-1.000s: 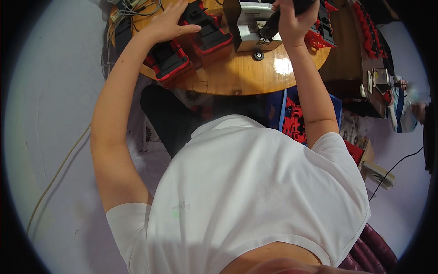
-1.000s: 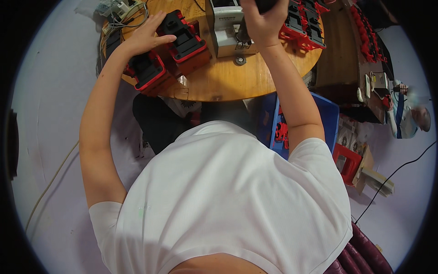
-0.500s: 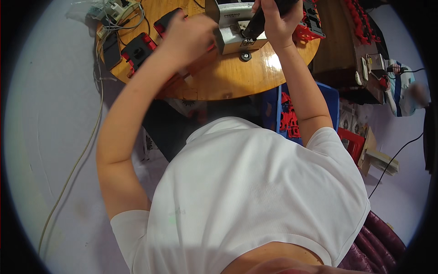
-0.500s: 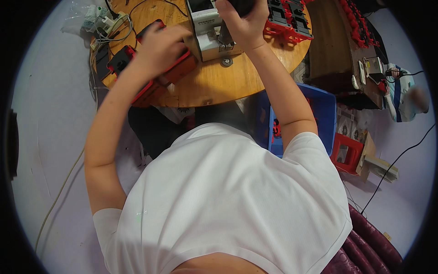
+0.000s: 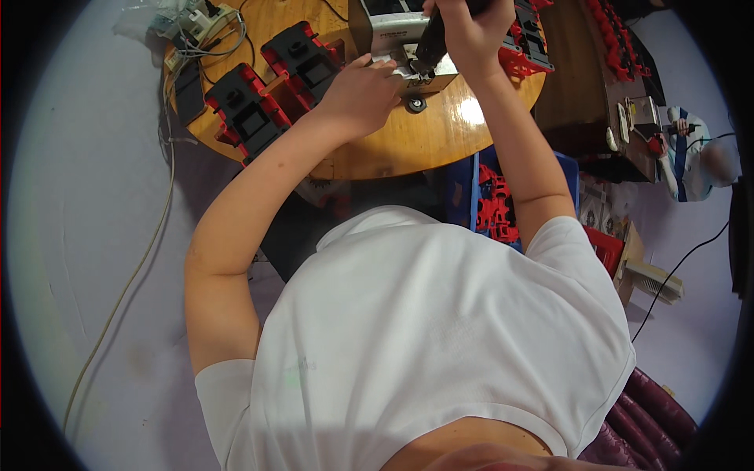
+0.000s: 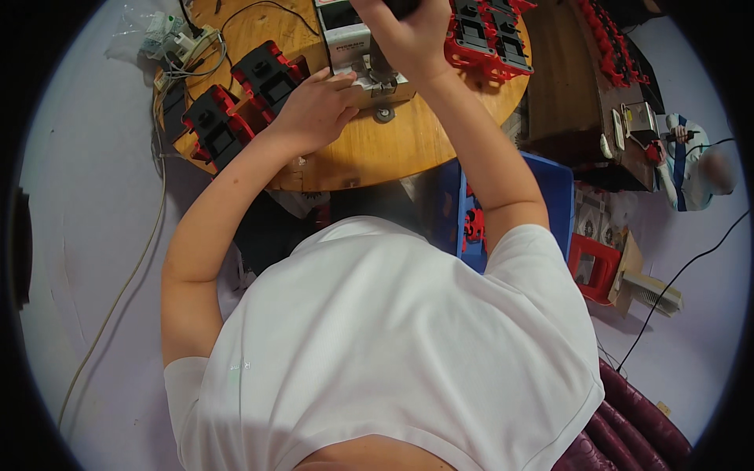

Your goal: The person repeatedly picks up red and black plastic components from a table and uses a handheld black tool to press or snap them together. The person handles the parts one at a time, performing a repetitive assembly or finishing action on each unit before placing it back on the table.

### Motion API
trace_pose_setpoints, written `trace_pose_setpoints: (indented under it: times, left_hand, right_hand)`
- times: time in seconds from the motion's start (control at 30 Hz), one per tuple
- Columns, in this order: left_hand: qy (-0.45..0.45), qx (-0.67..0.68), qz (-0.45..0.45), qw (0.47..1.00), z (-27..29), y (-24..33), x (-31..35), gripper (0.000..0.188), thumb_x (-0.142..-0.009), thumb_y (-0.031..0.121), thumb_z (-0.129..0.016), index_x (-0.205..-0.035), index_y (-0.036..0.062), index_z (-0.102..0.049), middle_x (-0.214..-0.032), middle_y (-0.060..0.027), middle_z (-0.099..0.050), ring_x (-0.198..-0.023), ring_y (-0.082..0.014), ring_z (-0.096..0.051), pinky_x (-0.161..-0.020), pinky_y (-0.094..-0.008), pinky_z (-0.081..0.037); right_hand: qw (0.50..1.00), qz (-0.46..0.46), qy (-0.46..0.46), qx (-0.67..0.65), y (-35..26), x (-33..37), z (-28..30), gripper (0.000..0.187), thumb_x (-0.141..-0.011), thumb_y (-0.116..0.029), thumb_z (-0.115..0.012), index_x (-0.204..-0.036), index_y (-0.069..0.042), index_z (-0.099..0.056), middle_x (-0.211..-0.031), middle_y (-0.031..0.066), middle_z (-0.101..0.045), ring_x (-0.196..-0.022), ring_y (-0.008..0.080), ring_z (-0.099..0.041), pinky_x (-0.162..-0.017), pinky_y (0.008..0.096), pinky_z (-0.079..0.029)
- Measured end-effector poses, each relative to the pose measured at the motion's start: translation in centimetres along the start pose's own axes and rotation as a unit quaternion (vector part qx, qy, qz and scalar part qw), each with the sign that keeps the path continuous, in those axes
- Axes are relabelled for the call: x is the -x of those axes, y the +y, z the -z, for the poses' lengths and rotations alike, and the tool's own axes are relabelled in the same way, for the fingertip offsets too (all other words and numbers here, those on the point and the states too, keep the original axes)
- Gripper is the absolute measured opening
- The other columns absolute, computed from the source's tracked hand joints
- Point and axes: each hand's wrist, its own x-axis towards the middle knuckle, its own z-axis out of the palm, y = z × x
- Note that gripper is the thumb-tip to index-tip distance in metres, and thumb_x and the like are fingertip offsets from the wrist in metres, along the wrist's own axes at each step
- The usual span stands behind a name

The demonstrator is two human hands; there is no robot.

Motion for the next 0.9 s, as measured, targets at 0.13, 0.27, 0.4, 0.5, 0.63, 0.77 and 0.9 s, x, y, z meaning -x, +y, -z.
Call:
trace_pose_setpoints:
  times: [0.13, 0.27, 0.4, 0.5, 0.63, 0.77, 0.9]
  left_hand:
    - [-0.074, 0.213, 0.077, 0.971, 4.1, 0.3, 0.1, 0.028, -0.092, 0.012, -0.059, -0.119, 0.0066, -0.065, -0.118, -0.0157, -0.066, -0.109, -0.0326, -0.062, -0.096, -0.0420, -0.048]
    - [0.172, 0.061, 0.056, 0.982, 4.1, -5.1, 2.0, 0.026, -0.091, 0.011, -0.059, -0.115, 0.0034, -0.066, -0.117, -0.0155, -0.067, -0.105, -0.0352, -0.063, -0.091, -0.0409, -0.049]
    - [0.150, -0.077, 0.238, 0.957, 4.0, -10.8, 6.4, 0.041, -0.098, 0.035, -0.055, -0.129, 0.0078, -0.062, -0.136, -0.0160, -0.059, -0.128, -0.0348, -0.053, -0.106, -0.0463, -0.040]
    - [0.074, -0.081, 0.256, 0.960, 3.4, -11.0, 7.4, 0.054, -0.099, 0.048, -0.050, -0.138, 0.0106, -0.055, -0.144, -0.0169, -0.052, -0.137, -0.0344, -0.044, -0.112, -0.0481, -0.033]
    - [0.054, -0.076, 0.248, 0.964, 3.2, -10.4, 6.9, 0.061, -0.098, 0.053, -0.051, -0.142, 0.0108, -0.052, -0.148, -0.0174, -0.048, -0.141, -0.0337, -0.040, -0.114, -0.0498, -0.030]
    - [0.072, -0.105, 0.211, 0.969, 2.9, -9.3, 6.0, 0.065, -0.094, 0.053, -0.057, -0.139, 0.0073, -0.053, -0.150, -0.0183, -0.046, -0.143, -0.0330, -0.038, -0.113, -0.0545, -0.029]
    - [0.048, -0.074, 0.134, 0.987, 3.3, -2.2, 4.1, 0.067, -0.090, 0.046, -0.067, -0.137, 0.0017, -0.050, -0.150, -0.0187, -0.043, -0.144, -0.0337, -0.034, -0.115, -0.0577, -0.027]
  right_hand:
    - [1.000, -0.003, 0.031, 0.004, 0.2, 1.4, 0.0, 0.039, -0.093, -0.025, -0.072, -0.116, -0.005, -0.047, -0.078, 0.0007, -0.053, -0.063, 0.0085, -0.050, -0.055, 0.0254, -0.043]
    - [0.999, -0.011, 0.038, -0.012, -0.4, 1.5, 0.2, 0.043, -0.092, -0.029, -0.073, -0.117, -0.005, -0.047, -0.079, 0.0020, -0.055, -0.063, 0.0096, -0.052, -0.056, 0.0252, -0.044]
    - [0.999, 0.005, 0.035, -0.013, -0.1, 1.7, 0.0, 0.044, -0.092, -0.030, -0.074, -0.117, -0.006, -0.047, -0.079, 0.0022, -0.056, -0.062, 0.0096, -0.052, -0.055, 0.0252, -0.044]
    - [1.000, 0.021, 0.019, 0.005, -0.3, 1.7, 0.1, 0.042, -0.092, -0.030, -0.073, -0.115, -0.006, -0.047, -0.079, 0.0023, -0.056, -0.062, 0.0096, -0.053, -0.055, 0.0253, -0.044]
    - [0.999, -0.031, 0.018, 0.033, -0.7, 1.2, -0.6, 0.037, -0.093, -0.024, -0.072, -0.113, -0.006, -0.047, -0.078, 0.0008, -0.054, -0.061, 0.0087, -0.050, -0.054, 0.0252, -0.042]
    - [0.995, -0.094, 0.009, 0.016, 0.0, 0.9, -0.7, 0.030, -0.092, -0.017, -0.069, -0.108, -0.007, -0.045, -0.077, -0.0010, -0.050, -0.062, 0.0075, -0.045, -0.054, 0.0253, -0.038]
    - [0.995, -0.095, 0.003, 0.013, -0.3, 0.8, -0.8, 0.027, -0.092, -0.015, -0.068, -0.105, -0.007, -0.045, -0.078, -0.0014, -0.049, -0.063, 0.0071, -0.044, -0.055, 0.0252, -0.038]
